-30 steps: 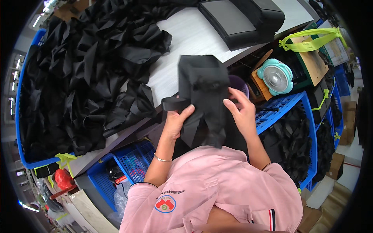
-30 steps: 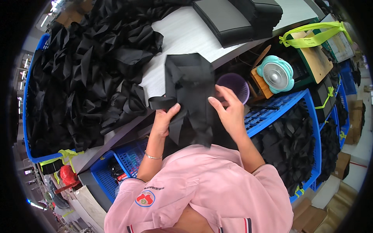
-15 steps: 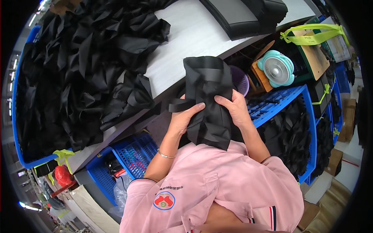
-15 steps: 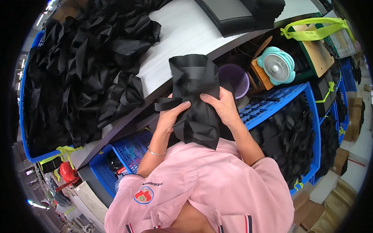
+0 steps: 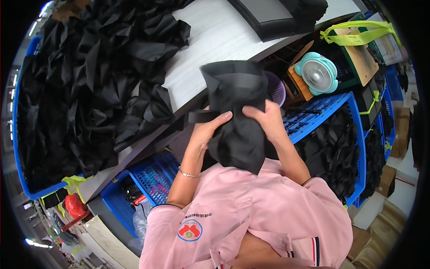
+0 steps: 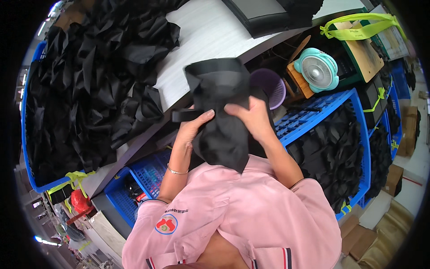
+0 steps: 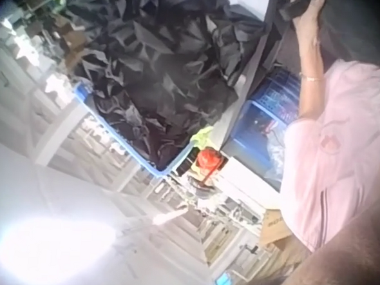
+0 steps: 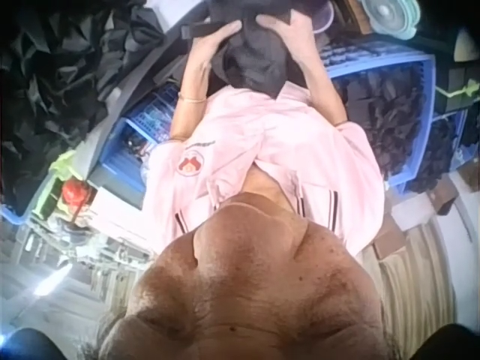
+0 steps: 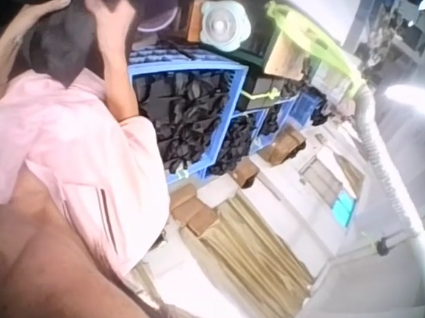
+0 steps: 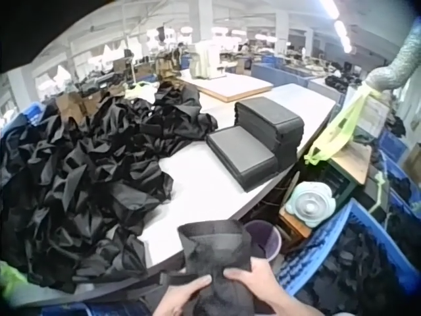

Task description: Inspecting and preparing black fabric components, possibly for sports or recreational goods, by unfolding and checking their shape.

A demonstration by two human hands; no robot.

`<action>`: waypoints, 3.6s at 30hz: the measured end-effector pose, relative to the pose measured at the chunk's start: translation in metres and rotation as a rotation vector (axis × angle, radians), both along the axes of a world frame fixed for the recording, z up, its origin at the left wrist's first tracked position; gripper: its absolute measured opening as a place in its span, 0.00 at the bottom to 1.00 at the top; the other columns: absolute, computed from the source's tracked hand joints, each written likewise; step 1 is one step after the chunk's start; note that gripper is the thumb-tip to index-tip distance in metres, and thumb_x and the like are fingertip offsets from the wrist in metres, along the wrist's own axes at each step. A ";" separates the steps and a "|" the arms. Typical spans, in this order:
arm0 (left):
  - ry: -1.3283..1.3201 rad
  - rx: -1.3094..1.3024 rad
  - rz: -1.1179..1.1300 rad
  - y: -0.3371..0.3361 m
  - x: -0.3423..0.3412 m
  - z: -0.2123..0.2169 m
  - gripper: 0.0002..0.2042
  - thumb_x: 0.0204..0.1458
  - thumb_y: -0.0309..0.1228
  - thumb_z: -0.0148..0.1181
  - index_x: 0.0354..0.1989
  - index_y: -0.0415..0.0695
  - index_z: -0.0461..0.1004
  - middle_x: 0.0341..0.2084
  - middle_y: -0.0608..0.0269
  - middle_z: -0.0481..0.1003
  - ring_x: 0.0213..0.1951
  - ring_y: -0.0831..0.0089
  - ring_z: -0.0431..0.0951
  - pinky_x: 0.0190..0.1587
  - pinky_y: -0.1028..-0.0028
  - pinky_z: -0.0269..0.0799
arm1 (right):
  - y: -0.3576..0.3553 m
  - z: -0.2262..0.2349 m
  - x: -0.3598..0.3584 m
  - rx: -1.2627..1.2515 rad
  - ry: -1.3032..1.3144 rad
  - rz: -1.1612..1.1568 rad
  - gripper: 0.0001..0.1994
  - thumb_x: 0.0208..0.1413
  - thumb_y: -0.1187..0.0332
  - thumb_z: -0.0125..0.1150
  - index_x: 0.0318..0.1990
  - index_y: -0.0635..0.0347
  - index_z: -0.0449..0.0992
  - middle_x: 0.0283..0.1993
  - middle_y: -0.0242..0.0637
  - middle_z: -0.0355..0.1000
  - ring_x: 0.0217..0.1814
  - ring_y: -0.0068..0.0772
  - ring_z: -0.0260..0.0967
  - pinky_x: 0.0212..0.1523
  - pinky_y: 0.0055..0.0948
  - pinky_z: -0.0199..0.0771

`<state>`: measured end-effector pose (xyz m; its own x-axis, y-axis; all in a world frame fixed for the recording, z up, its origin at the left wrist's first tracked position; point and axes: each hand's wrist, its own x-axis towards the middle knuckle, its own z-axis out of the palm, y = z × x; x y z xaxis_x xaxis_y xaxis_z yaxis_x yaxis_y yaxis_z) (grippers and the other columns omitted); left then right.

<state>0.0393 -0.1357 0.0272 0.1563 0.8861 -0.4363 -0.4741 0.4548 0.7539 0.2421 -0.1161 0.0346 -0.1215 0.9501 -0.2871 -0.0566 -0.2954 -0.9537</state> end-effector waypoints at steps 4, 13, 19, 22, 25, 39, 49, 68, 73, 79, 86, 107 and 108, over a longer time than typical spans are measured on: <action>0.072 -0.009 -0.022 -0.001 0.001 0.001 0.24 0.48 0.28 0.75 0.53 0.34 0.75 0.45 0.54 0.80 0.42 0.70 0.82 0.50 0.70 0.79 | 0.006 -0.012 0.005 0.036 -0.079 -0.042 0.12 0.55 0.69 0.71 0.42 0.67 0.82 0.38 0.33 0.81 0.38 0.19 0.76 0.41 0.22 0.76; 0.055 0.107 -0.043 -0.012 -0.001 -0.013 0.09 0.52 0.28 0.71 0.39 0.38 0.82 0.34 0.65 0.82 0.35 0.77 0.80 0.39 0.77 0.77 | 0.002 -0.023 0.009 0.148 -0.172 -0.097 0.14 0.56 0.73 0.69 0.49 0.65 0.76 0.47 0.36 0.76 0.43 0.26 0.74 0.46 0.27 0.75; 0.486 0.382 -0.026 -0.008 0.002 -0.032 0.06 0.54 0.27 0.68 0.30 0.38 0.79 0.16 0.68 0.74 0.22 0.84 0.65 0.26 0.76 0.61 | 0.014 0.018 0.012 0.796 -0.710 -0.287 0.10 0.53 0.71 0.70 0.41 0.62 0.78 0.42 0.41 0.75 0.44 0.41 0.74 0.47 0.34 0.72; 0.676 0.577 -0.062 -0.010 0.009 -0.029 0.08 0.55 0.28 0.68 0.30 0.37 0.77 0.15 0.62 0.71 0.20 0.81 0.63 0.24 0.74 0.58 | 0.030 0.040 -0.005 0.820 -0.853 -0.122 0.12 0.50 0.66 0.73 0.35 0.64 0.77 0.36 0.39 0.75 0.41 0.42 0.73 0.43 0.36 0.72; 0.745 0.567 -0.202 -0.008 0.009 -0.019 0.08 0.55 0.28 0.67 0.30 0.37 0.77 0.17 0.61 0.74 0.21 0.77 0.66 0.28 0.72 0.66 | 0.038 0.057 -0.016 0.763 -0.926 0.028 0.13 0.52 0.67 0.72 0.28 0.65 0.74 0.27 0.36 0.69 0.31 0.33 0.68 0.33 0.32 0.65; -0.067 -0.162 0.189 -0.011 -0.016 -0.028 0.10 0.54 0.28 0.71 0.42 0.37 0.83 0.36 0.62 0.83 0.37 0.76 0.82 0.40 0.75 0.79 | 0.045 0.053 0.043 0.348 -0.237 -0.131 0.14 0.65 0.65 0.62 0.47 0.68 0.81 0.42 0.34 0.79 0.39 0.21 0.75 0.45 0.22 0.76; 0.569 0.474 -0.141 -0.019 0.001 -0.031 0.09 0.55 0.19 0.63 0.42 0.39 0.84 0.39 0.59 0.83 0.39 0.72 0.81 0.41 0.75 0.76 | -0.038 -0.012 0.014 0.280 -0.555 0.133 0.25 0.56 0.67 0.67 0.56 0.70 0.65 0.32 0.62 0.71 0.33 0.62 0.73 0.36 0.44 0.72; 0.324 -0.040 -0.294 -0.028 0.029 -0.044 0.22 0.63 0.36 0.61 0.62 0.38 0.70 0.55 0.52 0.77 0.48 0.68 0.82 0.41 0.73 0.81 | -0.107 -0.060 0.372 0.296 -0.154 -1.050 0.18 0.57 0.67 0.67 0.53 0.64 0.75 0.49 0.33 0.77 0.50 0.26 0.74 0.54 0.28 0.73; 0.270 0.015 -0.224 -0.027 0.023 -0.055 0.20 0.63 0.36 0.61 0.59 0.38 0.73 0.53 0.54 0.78 0.48 0.68 0.82 0.43 0.73 0.80 | -0.092 -0.071 0.450 -0.104 -1.298 -1.364 0.27 0.58 0.53 0.62 0.60 0.62 0.74 0.57 0.48 0.77 0.59 0.46 0.75 0.60 0.39 0.70; 0.274 -0.069 -0.146 -0.021 0.015 -0.069 0.19 0.63 0.35 0.61 0.58 0.39 0.74 0.52 0.56 0.79 0.47 0.70 0.82 0.42 0.74 0.80 | 0.016 -0.099 0.282 0.254 -0.843 -0.703 0.11 0.64 0.66 0.59 0.47 0.61 0.81 0.44 0.43 0.80 0.46 0.39 0.79 0.49 0.33 0.76; 0.126 -0.094 -0.162 -0.019 0.006 -0.088 0.19 0.65 0.36 0.59 0.60 0.38 0.72 0.51 0.56 0.78 0.43 0.71 0.83 0.38 0.75 0.81 | 0.125 -0.038 -0.025 1.036 -0.671 -0.025 0.10 0.56 0.78 0.65 0.46 0.62 0.80 0.46 0.42 0.77 0.44 0.43 0.78 0.44 0.33 0.78; 1.273 0.969 0.406 0.097 -0.018 -0.002 0.23 0.42 0.22 0.72 0.51 0.43 0.78 0.53 0.57 0.76 0.57 0.56 0.72 0.60 0.60 0.65 | 0.149 -0.001 -0.059 1.179 -1.014 -0.057 0.12 0.48 0.78 0.66 0.41 0.58 0.77 0.37 0.36 0.74 0.43 0.42 0.72 0.47 0.38 0.68; 1.289 1.029 0.376 0.110 -0.015 -0.006 0.21 0.42 0.22 0.71 0.48 0.43 0.78 0.51 0.57 0.76 0.56 0.56 0.72 0.60 0.60 0.64 | 0.140 0.003 -0.052 1.178 -1.017 -0.050 0.13 0.47 0.78 0.67 0.41 0.58 0.77 0.37 0.35 0.74 0.43 0.41 0.72 0.48 0.38 0.68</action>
<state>0.0241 -0.0260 0.0216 -0.0855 0.7656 0.6375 0.6810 -0.4222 0.5984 0.1899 0.0241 0.0377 -0.3085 0.6872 0.6577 0.7473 0.6029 -0.2794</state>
